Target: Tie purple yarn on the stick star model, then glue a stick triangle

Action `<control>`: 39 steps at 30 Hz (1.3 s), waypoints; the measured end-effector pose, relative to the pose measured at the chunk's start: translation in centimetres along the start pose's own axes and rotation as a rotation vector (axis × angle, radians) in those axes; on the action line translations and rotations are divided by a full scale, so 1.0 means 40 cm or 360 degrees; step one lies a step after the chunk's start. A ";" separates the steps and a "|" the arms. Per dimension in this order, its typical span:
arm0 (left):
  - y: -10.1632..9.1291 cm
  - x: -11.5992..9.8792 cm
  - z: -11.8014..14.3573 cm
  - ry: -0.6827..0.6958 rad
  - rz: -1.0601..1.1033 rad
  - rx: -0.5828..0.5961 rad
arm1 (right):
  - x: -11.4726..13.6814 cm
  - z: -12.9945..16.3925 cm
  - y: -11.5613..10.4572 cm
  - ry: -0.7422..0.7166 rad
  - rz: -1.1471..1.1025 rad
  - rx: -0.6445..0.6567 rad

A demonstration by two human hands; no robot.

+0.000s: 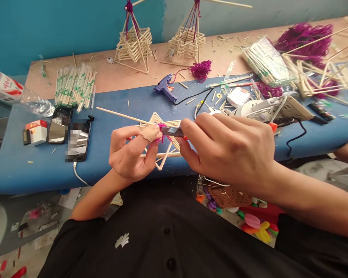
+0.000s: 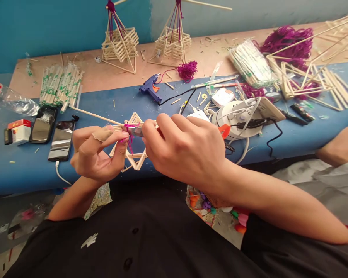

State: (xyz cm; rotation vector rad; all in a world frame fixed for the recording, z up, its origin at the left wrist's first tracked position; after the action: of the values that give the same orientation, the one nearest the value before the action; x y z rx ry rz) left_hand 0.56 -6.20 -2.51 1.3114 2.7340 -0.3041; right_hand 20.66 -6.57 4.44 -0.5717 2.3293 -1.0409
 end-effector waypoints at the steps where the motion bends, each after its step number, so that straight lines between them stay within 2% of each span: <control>1: 0.000 -0.002 0.002 0.0042 -0.0019 -0.0006 | 0.000 -0.001 0.001 -0.0017 0.0012 -0.0029; 4: -0.004 -0.005 0.004 -0.0003 0.0007 0.0089 | -0.003 0.001 0.006 -0.0031 0.0057 -0.0046; 8: -0.019 -0.006 -0.008 -0.0225 0.0093 0.0257 | -0.007 0.004 0.013 -0.0018 0.0034 0.0002; 11: -0.023 -0.006 -0.024 -0.0381 0.0196 0.0299 | -0.012 0.007 0.017 0.0011 0.0014 0.0039; 17: 0.005 -0.020 -0.021 -0.0449 0.0113 0.0129 | -0.026 0.007 0.015 0.0113 -0.0066 0.0061; 23: 0.034 -0.030 0.024 -0.0673 0.0175 -0.0304 | -0.021 -0.001 0.002 0.0007 -0.0027 0.0032; 25: 0.039 -0.032 0.028 -0.0739 0.0238 -0.0319 | -0.019 -0.002 0.000 -0.0008 -0.0030 0.0031; 28: 0.043 -0.032 0.026 -0.0835 0.0201 -0.0223 | -0.017 -0.003 -0.003 -0.0023 -0.0015 0.0023; 30: 0.042 -0.029 0.024 -0.0792 0.0161 -0.0181 | -0.017 -0.002 -0.002 -0.0015 -0.0013 0.0059; 35: 0.037 -0.016 0.027 -0.0391 0.0033 -0.0057 | -0.018 0.001 0.004 0.0060 -0.0101 0.0180; 39: 0.037 -0.014 0.027 -0.0350 -0.0060 -0.0044 | -0.016 0.000 0.003 -0.0003 -0.0073 0.0106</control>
State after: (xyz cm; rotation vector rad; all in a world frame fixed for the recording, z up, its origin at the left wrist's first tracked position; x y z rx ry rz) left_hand 2.07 -5.93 -3.68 1.1459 2.5718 -0.3878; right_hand 21.14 -6.13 4.54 -0.6024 2.2806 -1.1337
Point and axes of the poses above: each hand's wrist, its own z-axis away from the middle knuckle, its own y-axis out of the palm, x = y × z, the point moved 2 cm from there along -z, towards the middle knuckle, and after that the axes turned 6 degrees about -x, right-handed, at the moved point
